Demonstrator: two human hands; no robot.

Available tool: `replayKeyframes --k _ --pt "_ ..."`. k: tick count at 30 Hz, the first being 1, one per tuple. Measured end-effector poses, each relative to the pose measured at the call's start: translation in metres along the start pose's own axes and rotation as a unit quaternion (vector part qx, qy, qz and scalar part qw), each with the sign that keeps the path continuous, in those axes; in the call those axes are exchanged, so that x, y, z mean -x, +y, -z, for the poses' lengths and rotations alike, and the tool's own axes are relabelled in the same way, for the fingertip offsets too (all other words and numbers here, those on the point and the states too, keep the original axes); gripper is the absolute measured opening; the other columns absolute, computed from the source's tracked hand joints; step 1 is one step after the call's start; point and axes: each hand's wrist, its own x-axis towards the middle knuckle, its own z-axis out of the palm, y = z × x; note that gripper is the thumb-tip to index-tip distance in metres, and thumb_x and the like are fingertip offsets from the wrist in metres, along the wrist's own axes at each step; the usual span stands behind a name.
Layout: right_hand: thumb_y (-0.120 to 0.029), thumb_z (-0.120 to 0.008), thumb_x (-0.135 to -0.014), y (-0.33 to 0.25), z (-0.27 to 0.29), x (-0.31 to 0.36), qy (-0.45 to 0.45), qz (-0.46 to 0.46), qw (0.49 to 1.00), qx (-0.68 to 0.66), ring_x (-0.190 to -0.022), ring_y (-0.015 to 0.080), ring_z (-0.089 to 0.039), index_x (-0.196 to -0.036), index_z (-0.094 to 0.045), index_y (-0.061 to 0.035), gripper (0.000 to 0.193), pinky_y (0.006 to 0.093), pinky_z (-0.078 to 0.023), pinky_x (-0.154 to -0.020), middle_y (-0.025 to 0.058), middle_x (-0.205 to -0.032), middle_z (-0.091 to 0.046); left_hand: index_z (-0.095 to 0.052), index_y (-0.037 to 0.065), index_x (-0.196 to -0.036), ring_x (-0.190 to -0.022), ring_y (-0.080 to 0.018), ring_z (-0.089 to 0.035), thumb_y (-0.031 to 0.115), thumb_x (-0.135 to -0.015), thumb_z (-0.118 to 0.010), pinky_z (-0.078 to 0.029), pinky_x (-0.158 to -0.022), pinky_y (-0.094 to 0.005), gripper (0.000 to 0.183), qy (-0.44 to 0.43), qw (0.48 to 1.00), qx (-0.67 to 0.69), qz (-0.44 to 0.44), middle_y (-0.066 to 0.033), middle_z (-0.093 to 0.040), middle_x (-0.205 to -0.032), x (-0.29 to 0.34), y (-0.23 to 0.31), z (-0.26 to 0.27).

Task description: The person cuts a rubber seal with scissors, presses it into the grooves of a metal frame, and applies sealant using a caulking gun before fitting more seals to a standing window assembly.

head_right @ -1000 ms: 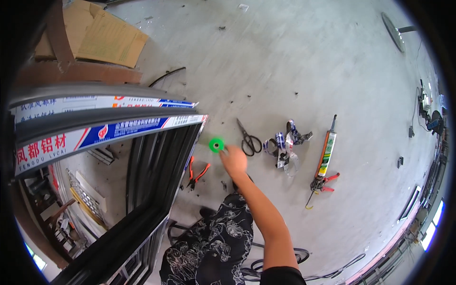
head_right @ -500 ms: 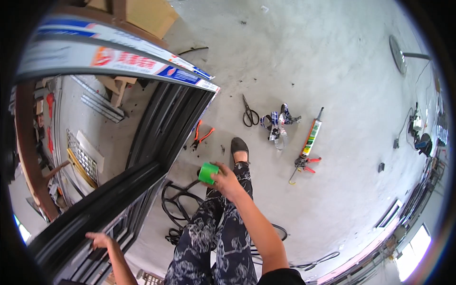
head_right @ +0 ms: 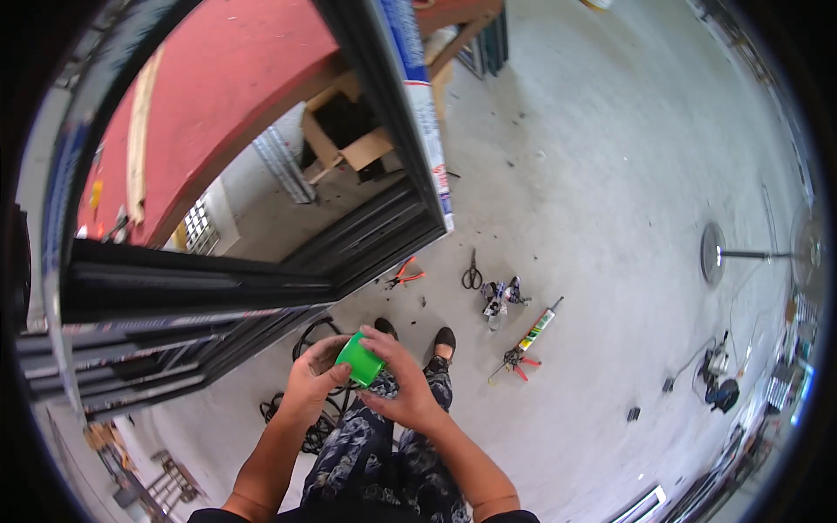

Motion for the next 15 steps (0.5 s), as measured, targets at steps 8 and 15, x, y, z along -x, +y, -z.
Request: replayKeyframes --k 8,15 --pt "-0.035 -0.062 -0.096 -0.079 -0.015 0.009 -0.126 -0.259 0.887 -0.362 -0.130 0.0284 -0.050 -0.147 -0.034 -0.0032 0.067 0.0415 -0.046 -0.104 0.0142 -0.143 -0.047 -0.042 0.004 -0.139 -0.126 -0.0237 -0.049 0.001 -0.074 -0.079 -0.038 -0.108 -0.0371 0.075 0.137 0.938 -0.067 -0.313 -0.0106 -0.051 -0.133 0.128 0.018 -0.019" --pt "-0.026 -0.075 -0.085 -0.133 -0.093 0.006 -0.190 -0.325 0.832 -0.406 -0.123 0.0270 -0.055 -0.143 -0.041 0.0003 0.072 0.0403 -0.047 -0.103 0.0140 -0.137 -0.052 -0.041 0.008 -0.142 -0.125 -0.0355 -0.052 -0.003 -0.073 -0.074 -0.043 -0.103 -0.0428 0.078 0.239 0.783 -0.334 -0.466 -0.0186 -0.053 -0.133 0.206 0.007 0.005"
